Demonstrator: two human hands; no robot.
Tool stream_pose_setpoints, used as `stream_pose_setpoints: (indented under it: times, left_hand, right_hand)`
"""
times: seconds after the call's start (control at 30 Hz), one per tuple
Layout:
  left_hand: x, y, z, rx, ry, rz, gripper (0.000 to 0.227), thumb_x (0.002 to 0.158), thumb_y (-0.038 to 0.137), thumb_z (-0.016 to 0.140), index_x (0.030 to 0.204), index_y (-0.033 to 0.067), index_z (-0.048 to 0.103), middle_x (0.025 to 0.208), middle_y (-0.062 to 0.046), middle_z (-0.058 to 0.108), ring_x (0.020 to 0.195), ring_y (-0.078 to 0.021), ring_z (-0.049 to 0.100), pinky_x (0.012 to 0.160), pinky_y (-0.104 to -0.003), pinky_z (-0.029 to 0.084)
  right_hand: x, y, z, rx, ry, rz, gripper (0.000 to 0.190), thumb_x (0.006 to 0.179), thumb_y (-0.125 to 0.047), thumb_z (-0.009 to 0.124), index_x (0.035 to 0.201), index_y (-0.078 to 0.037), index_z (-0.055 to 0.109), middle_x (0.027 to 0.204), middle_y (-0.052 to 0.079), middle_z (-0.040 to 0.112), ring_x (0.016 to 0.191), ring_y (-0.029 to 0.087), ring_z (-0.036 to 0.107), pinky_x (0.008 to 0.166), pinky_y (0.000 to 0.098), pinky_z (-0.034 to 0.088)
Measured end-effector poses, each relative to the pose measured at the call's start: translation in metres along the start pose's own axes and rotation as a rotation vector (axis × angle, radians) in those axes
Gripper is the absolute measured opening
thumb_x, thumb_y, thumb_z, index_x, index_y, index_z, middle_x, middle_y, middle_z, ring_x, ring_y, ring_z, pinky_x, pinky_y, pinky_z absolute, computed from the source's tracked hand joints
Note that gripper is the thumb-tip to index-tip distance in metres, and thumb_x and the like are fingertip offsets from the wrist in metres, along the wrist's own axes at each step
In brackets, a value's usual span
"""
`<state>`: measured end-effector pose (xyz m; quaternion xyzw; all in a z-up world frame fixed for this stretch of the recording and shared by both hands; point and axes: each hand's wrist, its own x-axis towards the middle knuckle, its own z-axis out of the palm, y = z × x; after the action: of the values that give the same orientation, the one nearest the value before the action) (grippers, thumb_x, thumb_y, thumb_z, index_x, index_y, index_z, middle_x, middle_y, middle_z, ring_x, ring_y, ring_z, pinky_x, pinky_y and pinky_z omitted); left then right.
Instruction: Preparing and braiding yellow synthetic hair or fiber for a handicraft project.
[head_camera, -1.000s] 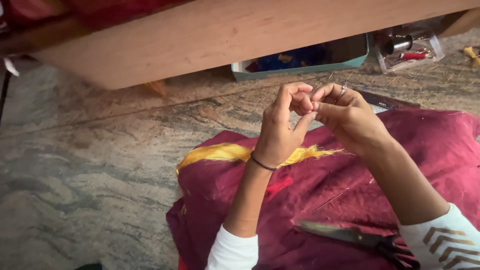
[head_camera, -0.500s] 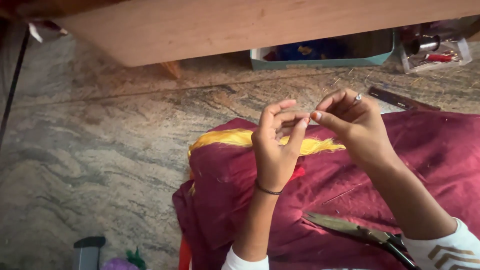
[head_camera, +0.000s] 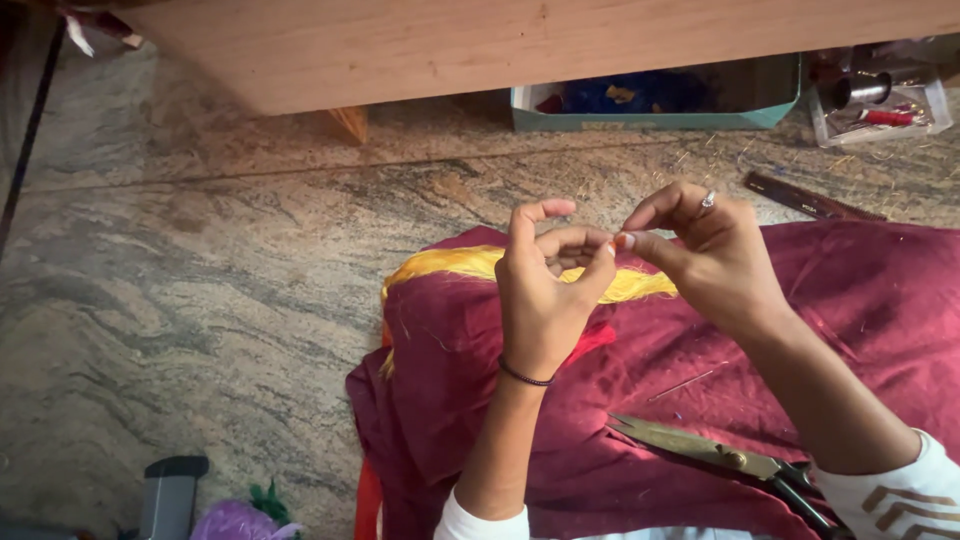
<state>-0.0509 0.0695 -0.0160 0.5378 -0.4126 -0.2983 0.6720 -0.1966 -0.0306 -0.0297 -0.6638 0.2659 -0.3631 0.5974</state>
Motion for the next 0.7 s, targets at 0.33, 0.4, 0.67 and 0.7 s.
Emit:
stream_pose_setpoints:
  times: [0.33,0.4,0.67,0.7]
  left_hand:
    - [0.000,-0.001,-0.004,0.100,-0.005,0.004,0.040,0.087,-0.003,0.075,0.115,-0.0013,0.046,0.095,-0.011,0.077,0.083,-0.0112,0.074,0.080,-0.025,0.062]
    - [0.000,0.004,-0.005,0.270,0.002,0.024,0.043,0.081,-0.001,0.079,0.107,0.0004,0.044,0.087,-0.008,0.078,0.076,-0.0103,0.075,0.073,-0.024,0.061]
    - [-0.003,-0.021,-0.001,0.174,0.036,0.002,0.044,0.081,-0.004,0.078,0.106,0.0026,0.042,0.086,-0.009,0.075,0.075,-0.0087,0.071,0.072,-0.023,0.059]
    - [-0.003,-0.031,-0.001,0.038,0.038,-0.022,0.044,0.083,-0.007,0.076,0.106,0.0033,0.041,0.088,-0.010,0.073,0.076,-0.0081,0.068,0.073,-0.022,0.058]
  right_hand:
    - [0.000,0.002,-0.001,-0.066,-0.050,-0.007,0.008,0.091,0.001,0.074,0.098,0.001,0.069,0.093,0.007,0.074,0.087,0.010,0.069,0.080,0.0255,0.058]
    - [0.001,0.001,0.000,-0.124,-0.062,0.033,0.008,0.090,0.000,0.075,0.097,0.001,0.071,0.092,0.006,0.076,0.086,0.010,0.070,0.079,0.0258,0.058]
    - [-0.002,0.009,0.003,0.010,-0.034,0.095,0.010,0.089,0.000,0.075,0.097,0.003,0.070,0.092,0.007,0.075,0.087,0.012,0.070,0.080,0.0270,0.058]
    - [-0.003,0.009,0.004,0.103,-0.029,0.120,0.010,0.090,0.001,0.074,0.097,0.003,0.069,0.093,0.008,0.074,0.088,0.012,0.070,0.082,0.0273,0.059]
